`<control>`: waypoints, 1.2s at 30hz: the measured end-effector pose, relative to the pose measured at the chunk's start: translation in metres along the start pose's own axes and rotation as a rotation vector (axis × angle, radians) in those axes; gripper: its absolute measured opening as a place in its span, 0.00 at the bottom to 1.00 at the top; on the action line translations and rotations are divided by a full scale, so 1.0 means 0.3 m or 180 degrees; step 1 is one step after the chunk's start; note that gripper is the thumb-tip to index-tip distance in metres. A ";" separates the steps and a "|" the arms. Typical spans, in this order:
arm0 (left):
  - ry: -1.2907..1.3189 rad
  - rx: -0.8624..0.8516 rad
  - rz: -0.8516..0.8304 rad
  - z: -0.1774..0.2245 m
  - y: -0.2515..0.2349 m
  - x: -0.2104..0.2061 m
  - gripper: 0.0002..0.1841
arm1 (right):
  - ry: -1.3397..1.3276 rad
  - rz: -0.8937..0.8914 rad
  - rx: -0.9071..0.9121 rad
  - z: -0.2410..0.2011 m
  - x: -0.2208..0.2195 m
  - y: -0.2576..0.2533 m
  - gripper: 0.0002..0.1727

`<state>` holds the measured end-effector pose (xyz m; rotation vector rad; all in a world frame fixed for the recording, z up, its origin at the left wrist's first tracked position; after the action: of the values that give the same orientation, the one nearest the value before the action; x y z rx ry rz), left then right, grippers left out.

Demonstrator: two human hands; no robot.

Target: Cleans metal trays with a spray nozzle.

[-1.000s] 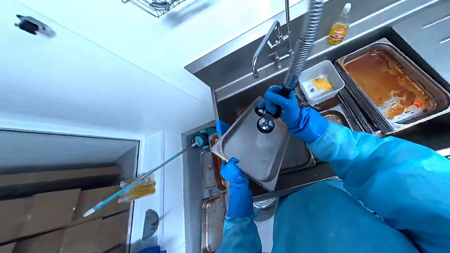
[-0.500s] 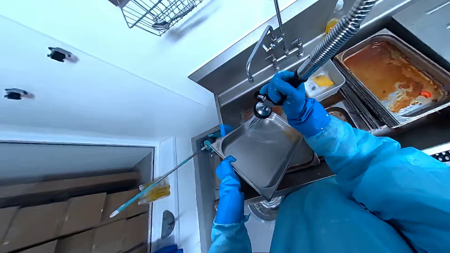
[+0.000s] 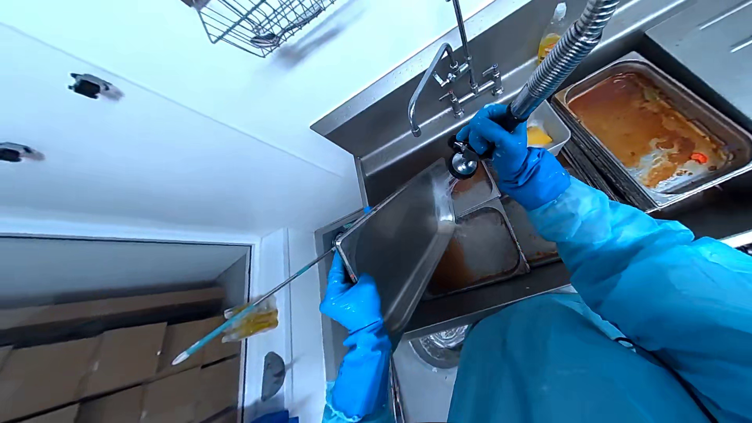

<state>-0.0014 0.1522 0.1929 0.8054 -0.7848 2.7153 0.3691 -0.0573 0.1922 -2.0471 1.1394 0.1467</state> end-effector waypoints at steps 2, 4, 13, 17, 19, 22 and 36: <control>-0.0093 -0.0473 0.0131 0.036 0.004 0.042 0.26 | 0.0049 0.0011 0.0096 -0.014 0.008 -0.015 0.09; -0.0131 -0.0928 0.0280 0.080 0.006 0.079 0.23 | 0.0034 0.0048 0.0144 -0.033 0.013 -0.032 0.10; -0.0205 -0.1331 0.0661 0.092 0.071 0.122 0.21 | -0.0173 0.0084 -0.0155 0.028 -0.072 0.017 0.12; -0.0203 -0.1267 0.0780 0.068 0.062 0.108 0.21 | -0.0531 0.0202 -0.0398 0.059 -0.129 0.086 0.15; -0.0215 -0.1181 0.0768 0.057 0.053 0.096 0.22 | -0.0696 0.0223 -0.0497 0.060 -0.158 0.109 0.16; -0.0229 -0.1069 0.0705 0.032 0.051 0.070 0.23 | -0.0867 0.0243 -0.0648 0.054 -0.204 0.146 0.18; -0.0051 -0.0921 0.0357 -0.021 0.056 0.041 0.22 | 0.3270 0.0474 -0.1425 0.123 0.239 0.363 0.53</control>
<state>-0.0200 0.1420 0.1877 0.7371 -1.2250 2.6031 0.3378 -0.1134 0.0731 -2.4854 2.0038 -0.7234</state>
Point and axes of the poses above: each hand's wrist, its own y-axis away from the middle knuckle, its own x-axis out of the back of the hand, z = x × y, the point moved 9 cm from there along -y, towards the middle knuckle, and after that the axes turned 10 degrees about y, right-handed, at the moved point
